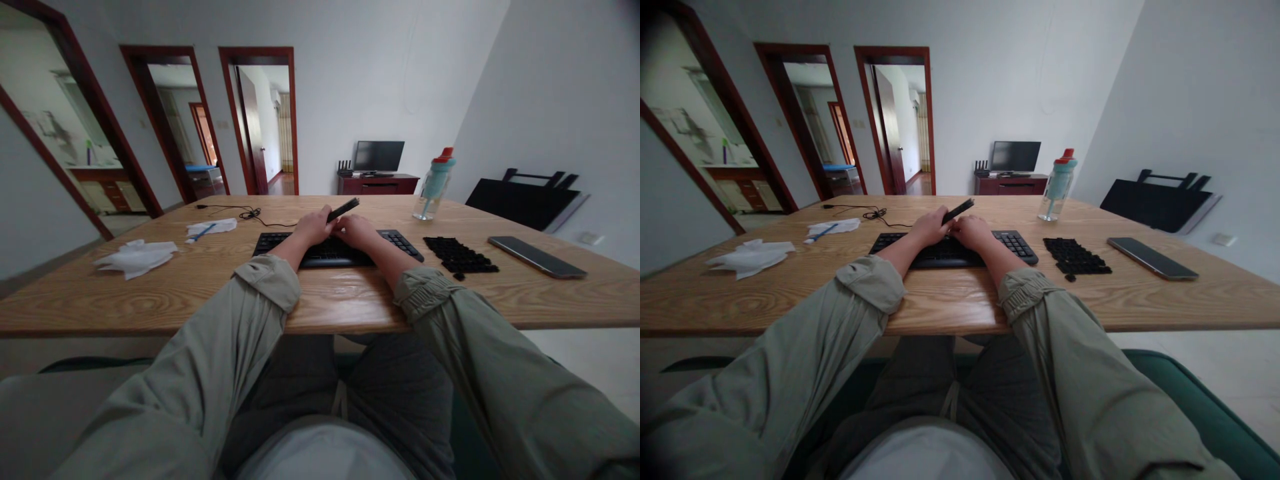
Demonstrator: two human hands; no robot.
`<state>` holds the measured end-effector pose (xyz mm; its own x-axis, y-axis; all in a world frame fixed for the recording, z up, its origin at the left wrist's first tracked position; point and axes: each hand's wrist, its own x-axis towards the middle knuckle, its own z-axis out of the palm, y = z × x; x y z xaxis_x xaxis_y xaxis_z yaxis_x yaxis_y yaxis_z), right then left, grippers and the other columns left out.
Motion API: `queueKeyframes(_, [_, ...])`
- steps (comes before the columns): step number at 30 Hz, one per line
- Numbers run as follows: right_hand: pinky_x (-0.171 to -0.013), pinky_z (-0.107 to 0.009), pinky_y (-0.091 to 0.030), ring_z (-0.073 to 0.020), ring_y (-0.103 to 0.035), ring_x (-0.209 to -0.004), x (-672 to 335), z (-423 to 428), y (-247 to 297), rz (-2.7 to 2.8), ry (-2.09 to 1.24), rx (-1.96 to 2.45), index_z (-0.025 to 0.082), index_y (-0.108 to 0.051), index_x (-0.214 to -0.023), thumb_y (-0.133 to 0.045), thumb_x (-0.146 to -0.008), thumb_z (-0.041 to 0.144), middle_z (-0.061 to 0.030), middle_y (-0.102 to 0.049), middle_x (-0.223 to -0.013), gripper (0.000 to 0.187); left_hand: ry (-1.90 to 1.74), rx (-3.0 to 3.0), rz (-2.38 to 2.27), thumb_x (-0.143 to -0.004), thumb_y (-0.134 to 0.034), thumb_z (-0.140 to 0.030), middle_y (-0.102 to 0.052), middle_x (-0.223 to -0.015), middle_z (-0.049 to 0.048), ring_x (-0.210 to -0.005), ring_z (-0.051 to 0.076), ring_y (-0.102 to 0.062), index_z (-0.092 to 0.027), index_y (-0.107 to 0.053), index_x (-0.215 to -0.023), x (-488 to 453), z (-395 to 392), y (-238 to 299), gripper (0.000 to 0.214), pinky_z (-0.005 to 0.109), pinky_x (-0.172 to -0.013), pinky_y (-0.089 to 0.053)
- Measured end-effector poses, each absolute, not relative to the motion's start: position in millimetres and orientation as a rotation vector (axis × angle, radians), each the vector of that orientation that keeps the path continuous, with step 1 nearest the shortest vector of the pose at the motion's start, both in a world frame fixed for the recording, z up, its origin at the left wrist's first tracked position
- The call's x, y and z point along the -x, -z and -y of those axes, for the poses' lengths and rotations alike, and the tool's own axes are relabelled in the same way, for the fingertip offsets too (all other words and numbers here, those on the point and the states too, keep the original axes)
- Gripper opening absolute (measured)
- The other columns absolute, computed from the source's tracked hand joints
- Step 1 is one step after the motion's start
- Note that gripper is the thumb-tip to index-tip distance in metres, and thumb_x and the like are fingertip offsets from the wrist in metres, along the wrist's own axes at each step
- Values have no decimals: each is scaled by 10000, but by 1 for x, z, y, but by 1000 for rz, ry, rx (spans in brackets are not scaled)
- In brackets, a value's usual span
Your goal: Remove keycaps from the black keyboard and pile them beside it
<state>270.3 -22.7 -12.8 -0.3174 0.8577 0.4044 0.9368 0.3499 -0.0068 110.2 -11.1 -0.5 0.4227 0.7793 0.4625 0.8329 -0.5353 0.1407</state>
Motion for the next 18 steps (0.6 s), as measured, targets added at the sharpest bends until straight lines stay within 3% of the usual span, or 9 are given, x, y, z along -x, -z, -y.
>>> queueKeyframes(9, [-886, -308, -432, -223, -638, -981, -274, 37, 16, 2243, 292, 1553, 226, -738, -1058, -521, -862, 254, -71, -722, -1062, 294, 762, 2490, 1471, -945, -391, -477, -694, -1045, 135, -965, 284, -669, -216, -518, -1178, -105, 10, 6, 372, 382, -822, -496])
queueKeyframes(18, [-984, -346, -373, -235, -590, -1074, -266, 42, 19, 2392, 330, 1417, 257, -733, -1113, -498, -853, 230, -39, -698, -1173, 351, 859, 2489, 1552, -921, -439, -440, -701, -1016, 129, -954, 276, -674, -213, -508, -1186, -108, 6, 11, 356, 367, -804, -497])
